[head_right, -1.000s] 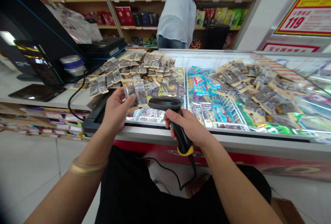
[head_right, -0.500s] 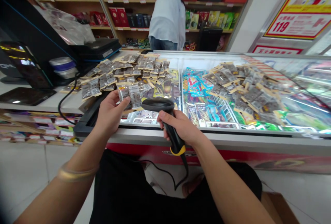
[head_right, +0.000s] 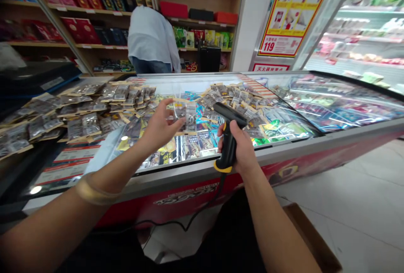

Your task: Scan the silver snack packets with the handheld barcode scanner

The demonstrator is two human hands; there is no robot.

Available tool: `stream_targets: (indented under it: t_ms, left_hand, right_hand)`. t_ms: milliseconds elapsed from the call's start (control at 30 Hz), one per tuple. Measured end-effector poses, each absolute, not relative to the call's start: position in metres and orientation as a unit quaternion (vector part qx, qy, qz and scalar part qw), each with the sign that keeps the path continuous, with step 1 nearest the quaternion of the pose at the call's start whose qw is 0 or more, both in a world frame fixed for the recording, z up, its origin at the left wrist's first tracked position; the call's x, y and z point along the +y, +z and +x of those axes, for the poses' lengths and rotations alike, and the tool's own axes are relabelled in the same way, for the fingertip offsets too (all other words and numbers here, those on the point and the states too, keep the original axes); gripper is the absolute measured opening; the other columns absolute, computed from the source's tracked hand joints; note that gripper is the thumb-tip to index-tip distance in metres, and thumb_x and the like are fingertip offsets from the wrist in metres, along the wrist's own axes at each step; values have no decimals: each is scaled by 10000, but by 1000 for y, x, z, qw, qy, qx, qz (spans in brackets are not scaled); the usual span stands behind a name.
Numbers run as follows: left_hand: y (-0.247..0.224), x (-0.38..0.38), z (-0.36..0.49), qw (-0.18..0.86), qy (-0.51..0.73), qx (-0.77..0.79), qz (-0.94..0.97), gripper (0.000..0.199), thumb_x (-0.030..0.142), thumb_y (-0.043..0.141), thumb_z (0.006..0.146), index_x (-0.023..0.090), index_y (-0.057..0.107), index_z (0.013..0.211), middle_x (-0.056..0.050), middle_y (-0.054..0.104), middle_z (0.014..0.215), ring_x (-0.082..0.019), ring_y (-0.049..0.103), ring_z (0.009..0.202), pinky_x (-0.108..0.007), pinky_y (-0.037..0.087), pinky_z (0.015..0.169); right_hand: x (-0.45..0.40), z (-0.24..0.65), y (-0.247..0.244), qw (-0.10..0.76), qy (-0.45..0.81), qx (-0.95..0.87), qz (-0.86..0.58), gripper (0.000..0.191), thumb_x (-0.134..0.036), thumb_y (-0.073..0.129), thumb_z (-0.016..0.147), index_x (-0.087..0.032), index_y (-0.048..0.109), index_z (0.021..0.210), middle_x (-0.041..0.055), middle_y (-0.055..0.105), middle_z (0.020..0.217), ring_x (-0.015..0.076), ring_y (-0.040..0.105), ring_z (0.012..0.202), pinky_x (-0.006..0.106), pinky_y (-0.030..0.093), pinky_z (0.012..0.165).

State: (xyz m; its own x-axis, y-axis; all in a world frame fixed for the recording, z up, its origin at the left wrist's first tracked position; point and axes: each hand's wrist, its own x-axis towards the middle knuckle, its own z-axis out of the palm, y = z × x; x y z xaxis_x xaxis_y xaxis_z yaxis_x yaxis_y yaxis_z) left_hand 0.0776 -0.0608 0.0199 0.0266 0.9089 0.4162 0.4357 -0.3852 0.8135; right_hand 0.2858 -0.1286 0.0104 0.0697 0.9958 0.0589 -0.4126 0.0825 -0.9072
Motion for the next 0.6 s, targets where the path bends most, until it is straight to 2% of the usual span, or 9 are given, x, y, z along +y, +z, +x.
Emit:
stream_targets:
  t_ms: [67,133,200,233,267,333,467,600]
  left_hand:
    - [20,-48,110,267,443,518,682,709,280,664,802,141,365,1429,-172,646,1114,-244,691,833,-490,558,837]
    - [20,-42,137,268,401,519,706,804,266,669,803,135,273,1491,-239,550,1317,-323,626,1143,-520,493,984]
    - [16,-40,157,250,356,513,740,910,295,726,762,139,238,1514,-278,339,1518,-386,361,1430,-532,375,1115]
    - [12,-40,164,242,330,512,755,950,322,753,739,141,239,1517,-283,217,1580,-403,211,1495,-535,311,1157]
    - [7,-40,169,238,305,511,768,971,353,767,727,140,244,1516,-284,114,1611,-412,96,1517,-538,258,1182]
    - [-5,-39,176,238,271,508,782,965,408,760,735,140,252,1511,-281,6,1627,-416,-11,1519,-543,196,1202]
    - [-18,-30,184,239,283,492,788,902,425,729,767,176,265,1499,-231,-24,1647,-405,-82,1515,-559,128,1216]
    - [-8,-33,191,251,260,516,777,901,366,717,791,159,236,1525,-220,-45,1652,-390,-106,1515,-533,105,1227]
  right_hand:
    - [-120,310,11,656,521,-367,-404,506,-665,714,700,-178,615,793,-9,615,717,75,539,446,193,450,391]
    - [-111,328,11,677,492,-340,-429,515,-668,727,682,-172,619,770,0,636,723,76,543,436,202,460,388]
    - [-102,339,10,685,482,-307,-451,513,-658,748,666,-168,626,758,11,666,747,77,549,427,210,473,389]
    - [-98,343,8,684,484,-292,-460,506,-648,756,664,-168,628,756,16,680,760,77,550,423,213,474,385]
    - [-95,346,7,682,488,-282,-467,495,-638,760,668,-169,630,757,20,692,766,77,551,419,214,474,381]
    - [-89,349,3,671,499,-275,-474,480,-630,753,688,-172,635,766,24,696,724,86,548,410,217,468,371]
    - [-84,352,-1,660,503,-285,-480,500,-654,716,720,-161,653,775,14,637,577,102,538,391,216,452,355]
    - [-85,352,2,674,492,-275,-478,498,-644,725,715,-153,648,744,0,633,604,89,542,388,204,453,346]
